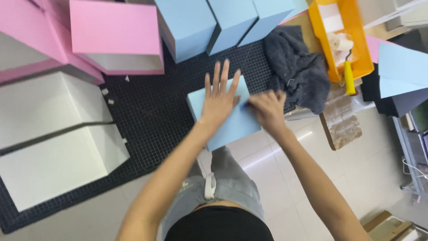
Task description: The person assembles small cardboard boxes by applying adhesive to the interior with a roller, then placing a colored paper cover on top and smoothing it with a blue plastic tool. The process is repeated for multiple boxes in pink, blue, and white colors.
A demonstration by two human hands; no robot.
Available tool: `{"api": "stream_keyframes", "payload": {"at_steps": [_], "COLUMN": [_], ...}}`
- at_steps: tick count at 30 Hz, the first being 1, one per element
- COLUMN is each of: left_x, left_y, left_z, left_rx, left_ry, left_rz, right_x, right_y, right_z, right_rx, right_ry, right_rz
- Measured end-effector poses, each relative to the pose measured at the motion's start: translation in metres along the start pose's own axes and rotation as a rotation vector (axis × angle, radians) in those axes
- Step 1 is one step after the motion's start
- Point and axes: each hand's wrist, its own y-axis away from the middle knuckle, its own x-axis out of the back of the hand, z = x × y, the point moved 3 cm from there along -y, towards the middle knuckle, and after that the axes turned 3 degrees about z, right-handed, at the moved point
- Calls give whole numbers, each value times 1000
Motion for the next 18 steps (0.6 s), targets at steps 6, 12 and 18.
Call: {"api": "stream_keyframes", "payload": {"at_steps": [6,12,18], "left_x": [6,19,22], "left_y": [-33,-29,-30], "left_z": [-21,-14,-16], "left_rx": [-117,-170,-150], "left_ry": [-25,-21,-41], "left_rz": [-113,-94,-6], "right_x": [25,5,27], "right_y": [9,-18,25], "right_z": [-18,-9,-26], "right_rx": [189,257,218], "right_ry": [-114,-26,-130], "right_rz": [-19,44,60]}}
